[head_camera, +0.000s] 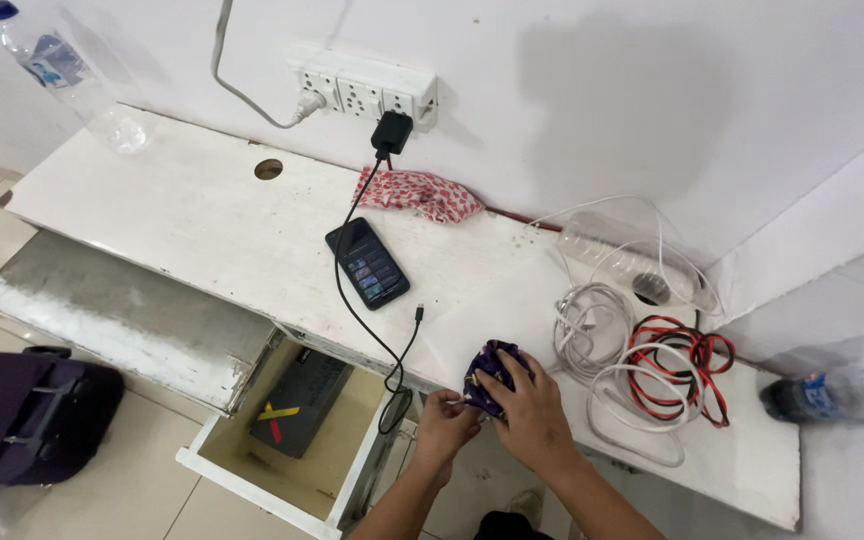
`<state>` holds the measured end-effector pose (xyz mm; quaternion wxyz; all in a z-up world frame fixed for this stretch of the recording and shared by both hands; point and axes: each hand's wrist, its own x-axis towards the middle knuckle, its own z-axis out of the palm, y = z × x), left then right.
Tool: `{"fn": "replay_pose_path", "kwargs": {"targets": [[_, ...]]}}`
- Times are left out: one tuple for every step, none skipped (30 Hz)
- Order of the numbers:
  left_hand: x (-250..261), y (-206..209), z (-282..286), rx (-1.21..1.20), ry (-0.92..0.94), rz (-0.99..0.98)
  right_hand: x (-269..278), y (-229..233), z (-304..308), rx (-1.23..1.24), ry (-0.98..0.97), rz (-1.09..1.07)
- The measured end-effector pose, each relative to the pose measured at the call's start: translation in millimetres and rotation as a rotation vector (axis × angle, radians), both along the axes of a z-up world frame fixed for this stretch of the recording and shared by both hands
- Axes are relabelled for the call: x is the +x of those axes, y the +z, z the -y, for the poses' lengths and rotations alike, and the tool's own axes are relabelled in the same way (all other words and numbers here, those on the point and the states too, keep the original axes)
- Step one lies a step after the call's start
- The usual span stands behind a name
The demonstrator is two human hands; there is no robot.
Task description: The person unpacks a patterned cloth, foam sheet, and coiled cables by hand. The person then places the cables into a desk drawer, wraps a charging cable around a power adapter, and stores them in the drawer.
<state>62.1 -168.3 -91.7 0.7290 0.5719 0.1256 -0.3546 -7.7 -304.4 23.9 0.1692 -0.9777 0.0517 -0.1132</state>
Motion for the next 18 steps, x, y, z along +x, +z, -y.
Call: {"fn": "replay_pose_path", "kwargs": {"targets": [[-0.6,-0.7,-0.3,0.002,0.015,-0.002,0.4,0.9,4.6,0.002,0.015,-0.002],[-0.1,-1.2,-0.4,0.002,0.022,0.047,2.7,1.6,10.2,0.026,0.003,-0.059],[-0.1,-0.9,-0.4,0.002,0.029,0.096,4.9,1.8,16.0,0.049,-0.009,-0.116],[-0.2,0.9,0.4,0.001,0.042,0.099,8.8,2.7,24.9,0.047,0.004,-0.113],[-1.8,3.7,0.4,0.020,0.053,0.075,13.5,3.6,35.9,0.059,-0.008,-0.065],[-4.6,7.0,0.4,0.039,0.066,0.048,15.7,3.9,46.7,0.072,-0.020,-0.019],[-6.9,10.9,0.9,0.039,0.080,0.050,17.4,4.2,57.5,0.071,-0.006,-0.018],[-8.9,15.7,1.9,0.041,0.107,0.039,20.7,5.4,68.7,0.049,-0.013,-0.007],[-10.3,21.0,2.8,0.042,0.134,0.028,24.2,6.7,78.7,0.027,-0.021,0.003],[-11.6,26.2,4.1,0.040,0.148,0.028,26.5,8.1,88.5,0.025,-0.007,0.004],[-11.9,31.6,5.3,0.091,0.138,0.043,29.2,9.6,97.4,0.035,-0.027,-0.013],[-14.0,37.1,6.8,0.146,0.129,0.053,30.4,10.4,102.9,0.048,-0.045,-0.033],[-15.7,42.2,10.0,0.148,0.143,0.049,30.9,10.8,106.8,0.049,-0.031,-0.036],[-16.5,47.0,11.2,0.131,0.134,0.078,30.9,10.2,108.4,0.039,-0.029,-0.032],[-16.9,51.5,11.7,0.115,0.125,0.107,31.7,9.4,109.2,0.029,-0.028,-0.028],[-19.6,56.4,10.4,0.124,0.134,0.097,30.0,8.7,108.7,0.036,-0.018,-0.038],[-21.3,60.8,10.1,0.065,0.087,0.116,28.3,8.4,109.2,0.055,-0.016,-0.020],[-17.9,64.2,12.4,0.001,0.034,0.142,29.9,7.7,110.4,0.069,-0.021,0.006]]}}
